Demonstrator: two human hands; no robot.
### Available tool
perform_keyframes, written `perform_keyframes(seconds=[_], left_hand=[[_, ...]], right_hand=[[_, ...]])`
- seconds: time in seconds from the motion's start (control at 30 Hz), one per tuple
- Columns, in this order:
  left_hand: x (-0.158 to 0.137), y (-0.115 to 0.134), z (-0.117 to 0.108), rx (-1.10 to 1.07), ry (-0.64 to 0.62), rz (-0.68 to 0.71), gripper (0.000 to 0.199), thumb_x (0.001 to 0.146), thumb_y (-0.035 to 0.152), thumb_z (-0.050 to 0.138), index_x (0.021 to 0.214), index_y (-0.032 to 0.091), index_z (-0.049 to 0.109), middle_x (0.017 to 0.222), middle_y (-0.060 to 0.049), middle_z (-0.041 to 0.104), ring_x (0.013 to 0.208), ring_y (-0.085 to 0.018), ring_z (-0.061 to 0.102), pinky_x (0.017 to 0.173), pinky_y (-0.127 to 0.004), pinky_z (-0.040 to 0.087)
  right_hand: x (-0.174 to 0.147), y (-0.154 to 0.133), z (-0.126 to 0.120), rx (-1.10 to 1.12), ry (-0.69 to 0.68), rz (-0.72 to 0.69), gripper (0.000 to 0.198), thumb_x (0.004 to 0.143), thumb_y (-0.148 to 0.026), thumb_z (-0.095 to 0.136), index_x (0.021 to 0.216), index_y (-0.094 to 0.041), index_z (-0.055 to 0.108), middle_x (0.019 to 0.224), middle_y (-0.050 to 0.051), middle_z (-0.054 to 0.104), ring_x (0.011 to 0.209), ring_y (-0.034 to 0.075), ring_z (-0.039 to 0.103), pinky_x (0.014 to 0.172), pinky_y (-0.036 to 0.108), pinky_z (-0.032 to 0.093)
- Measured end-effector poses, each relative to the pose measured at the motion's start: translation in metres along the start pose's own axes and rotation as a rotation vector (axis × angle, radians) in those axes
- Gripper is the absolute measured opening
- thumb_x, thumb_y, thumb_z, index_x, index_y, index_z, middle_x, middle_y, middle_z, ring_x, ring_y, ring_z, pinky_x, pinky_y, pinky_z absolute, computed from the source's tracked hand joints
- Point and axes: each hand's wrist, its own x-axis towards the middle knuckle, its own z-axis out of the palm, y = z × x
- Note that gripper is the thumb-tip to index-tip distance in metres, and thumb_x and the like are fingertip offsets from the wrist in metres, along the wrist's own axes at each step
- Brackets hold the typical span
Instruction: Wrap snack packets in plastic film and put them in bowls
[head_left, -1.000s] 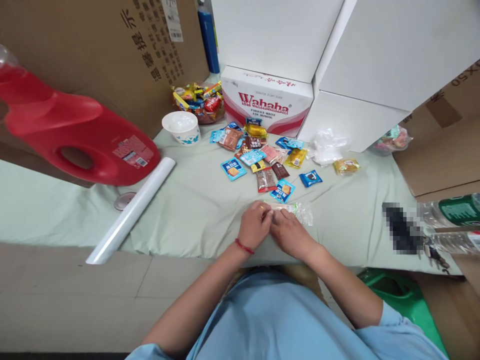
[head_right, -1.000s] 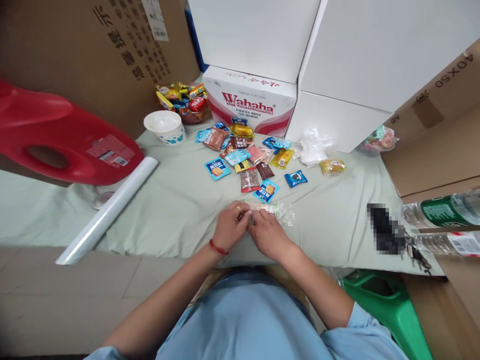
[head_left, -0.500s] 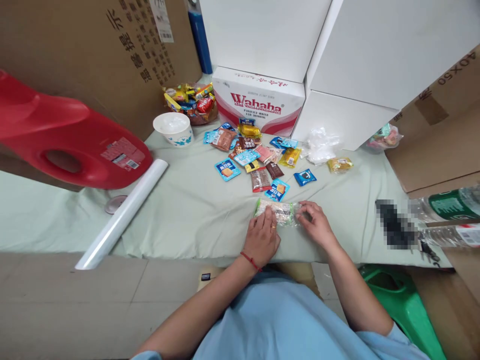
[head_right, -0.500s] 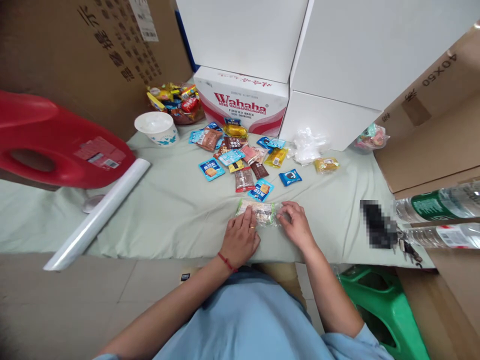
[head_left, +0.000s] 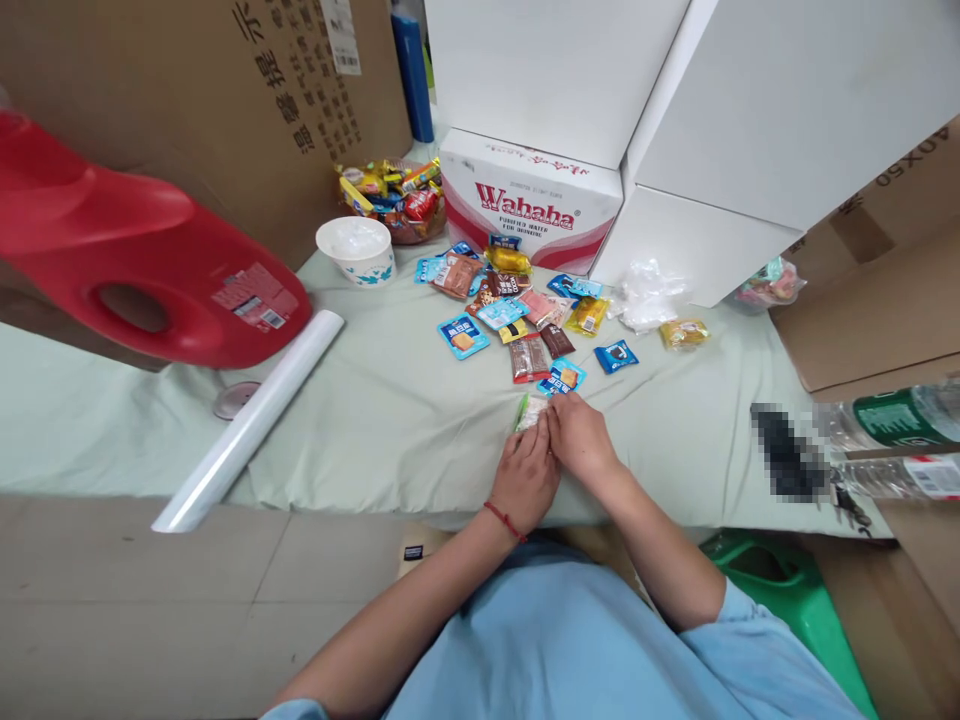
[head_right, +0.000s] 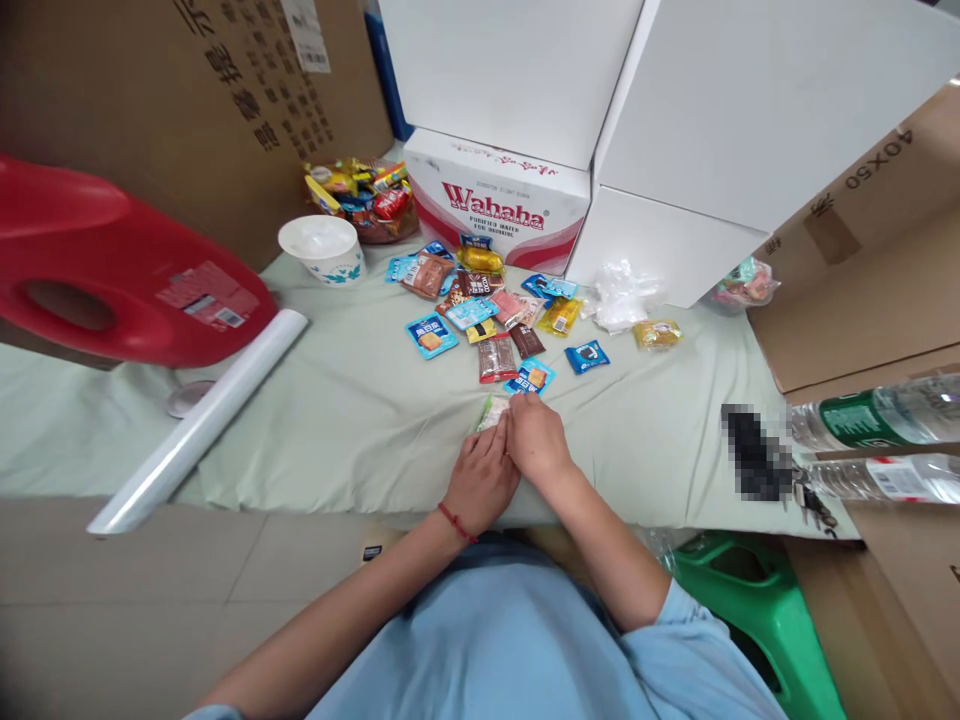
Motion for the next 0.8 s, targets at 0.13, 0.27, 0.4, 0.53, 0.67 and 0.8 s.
perform_keyframes(seconds=[0.13, 0.27, 0.4, 0.53, 0.67, 0.8], left_hand=[[-0.012, -0.011, -0.004, -0.210, 0.007, 0.015, 0.053, 0.091, 0.019, 0.052, 0.142, 0.005, 0.057, 0.155, -0.025, 0.050, 0.144, -0.031, 0.046, 0.114, -0.050, 0.043], [-0.026, -0.027, -0.018, -0.485, 0.040, 0.049, 0.029, 0.086, 0.016, 0.054, 0.105, 0.015, 0.075, 0.145, -0.020, 0.061, 0.137, -0.030, 0.055, 0.112, -0.049, 0.047], [-0.028, -0.043, -0.033, -0.598, 0.212, -0.239, 0.022, 0.092, 0.016, 0.051, 0.091, 0.021, 0.072, 0.109, -0.009, 0.076, 0.102, -0.021, 0.069, 0.097, -0.040, 0.054], [-0.009, -0.058, -0.030, -0.490, 0.254, -0.451, 0.024, 0.093, 0.024, 0.052, 0.104, 0.018, 0.073, 0.110, -0.012, 0.072, 0.107, -0.026, 0.066, 0.100, -0.046, 0.052], [0.016, -0.059, -0.021, -0.496, 0.086, -0.467, 0.034, 0.090, 0.025, 0.052, 0.116, 0.014, 0.072, 0.119, -0.015, 0.073, 0.114, -0.029, 0.066, 0.105, -0.049, 0.051], [0.029, -0.049, -0.026, -0.643, -0.003, -0.596, 0.034, 0.084, 0.023, 0.056, 0.114, 0.017, 0.072, 0.113, -0.012, 0.076, 0.100, -0.026, 0.072, 0.095, -0.043, 0.057]], right_hand=[[-0.009, -0.007, 0.020, -0.064, 0.071, -0.048, 0.029, 0.105, -0.021, 0.039, 0.106, -0.015, 0.067, 0.103, 0.012, 0.064, 0.088, 0.023, 0.059, 0.078, 0.031, 0.043], [-0.025, -0.002, 0.049, -0.042, 0.220, -0.133, 0.033, 0.104, -0.018, 0.040, 0.126, -0.011, 0.063, 0.114, 0.017, 0.062, 0.102, 0.027, 0.055, 0.088, 0.037, 0.047], [-0.040, 0.000, 0.071, -0.103, 0.329, -0.186, 0.045, 0.101, -0.018, 0.046, 0.146, -0.013, 0.051, 0.130, 0.019, 0.058, 0.109, 0.030, 0.052, 0.098, 0.046, 0.047], [-0.044, -0.003, 0.071, -0.141, 0.313, -0.183, 0.058, 0.099, -0.033, 0.058, 0.150, -0.009, 0.045, 0.135, 0.023, 0.054, 0.114, 0.034, 0.049, 0.101, 0.050, 0.044], [-0.038, -0.008, 0.063, -0.160, 0.266, -0.173, 0.062, 0.096, -0.037, 0.063, 0.146, -0.004, 0.048, 0.132, 0.025, 0.055, 0.111, 0.035, 0.048, 0.097, 0.049, 0.044], [-0.028, -0.016, 0.058, -0.173, 0.241, -0.133, 0.048, 0.097, -0.030, 0.058, 0.140, -0.009, 0.052, 0.124, 0.022, 0.058, 0.102, 0.033, 0.049, 0.088, 0.046, 0.044]])
